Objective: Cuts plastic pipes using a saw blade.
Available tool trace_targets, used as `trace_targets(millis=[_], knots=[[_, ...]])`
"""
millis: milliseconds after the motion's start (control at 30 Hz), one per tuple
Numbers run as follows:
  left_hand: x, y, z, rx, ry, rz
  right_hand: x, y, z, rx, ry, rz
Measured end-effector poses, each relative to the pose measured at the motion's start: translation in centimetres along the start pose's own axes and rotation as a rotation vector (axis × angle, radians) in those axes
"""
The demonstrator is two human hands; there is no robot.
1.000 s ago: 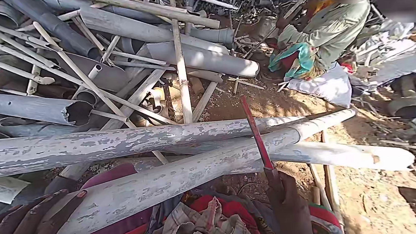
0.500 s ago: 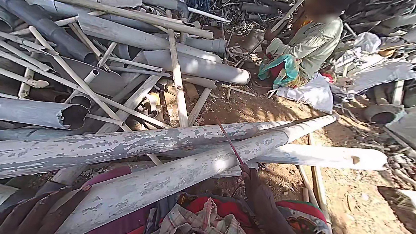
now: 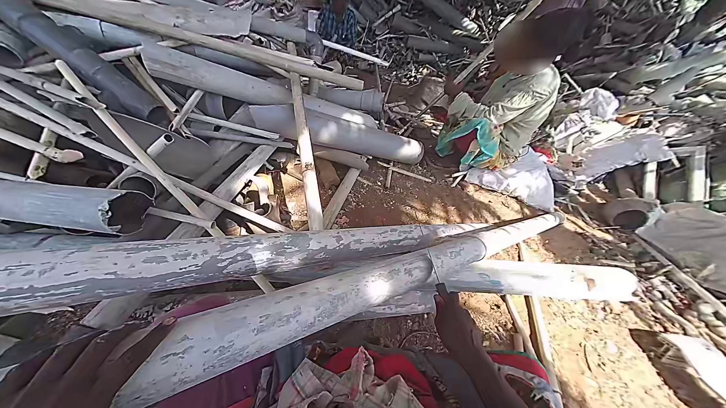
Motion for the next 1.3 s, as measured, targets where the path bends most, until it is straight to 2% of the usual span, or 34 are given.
trace_targets(millis=[33, 100, 233, 300, 433, 533, 667, 733, 800, 867, 1000, 1100, 1200, 1300], knots=[[0.0, 0.0, 0.1, 0.0, 0.004, 0.001, 0.4, 1.4, -1.3, -0.041, 0.01, 0.017], [0.3, 0.4, 0.1, -0.006, 0.01, 0.011, 1.1, 1.7, -1.0, -0.015, 0.007, 0.033], [0.4, 0.5, -0.2, -0.005, -0.006, 0.017, -0.6, -4.5, 3.8, 0.169, 0.106, -0.015], [0.5, 0.6, -0.2, -0.006, 0.01, 0.006, -1.2, -5.3, 4.2, 0.193, 0.129, -0.042], [-0.6, 0.2, 0.1, -0.054, 0.073, -0.139, -0.6, 1.0, -0.6, -0.071, 0.106, -0.035], [-1.2, 0.0, 0.3, -0.079, 0.104, -0.247, 0.6, 2.6, -1.7, -0.05, 0.105, -0.021], [-1.1, -0.1, 0.1, -0.059, 0.076, -0.212, -0.3, -5.1, 3.8, 0.187, 0.152, -0.013], [-1.1, 0.0, 0.1, -0.059, 0.069, -0.209, -0.2, -9.2, 6.1, 0.33, 0.184, 0.074], [-1.1, 0.1, 0.2, -0.067, 0.072, -0.21, 0.6, -11.1, 7.3, 0.358, 0.086, 0.184], [-1.0, 0.0, 0.2, -0.07, 0.078, -0.212, 0.3, -9.3, 6.4, 0.31, 0.048, 0.129], [-0.7, -0.2, -0.2, -0.057, 0.064, -0.173, 1.3, -2.3, 2.2, 0.071, 0.007, 0.069], [-0.9, -0.3, 0.1, -0.069, 0.062, -0.179, 1.3, -0.4, -0.2, 0.04, 0.18, 0.057], [-0.1, 0.2, -0.2, -0.023, -0.003, -0.064, -1.0, -1.0, -1.0, 0.084, 0.541, -0.108], [0.3, 0.5, -0.2, 0.016, -0.054, -0.015, -3.5, -1.7, 0.0, 0.123, 0.87, -0.242]])
Point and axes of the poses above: each hand's wrist, its own y-axis towards the middle knuckle, its own x-axis out of the back of the hand, z = x × y, the point moved 3 cm from there along y, towards the middle knuckle, and after that the axes turned 7 degrees about -z, right-handed, at the moved point
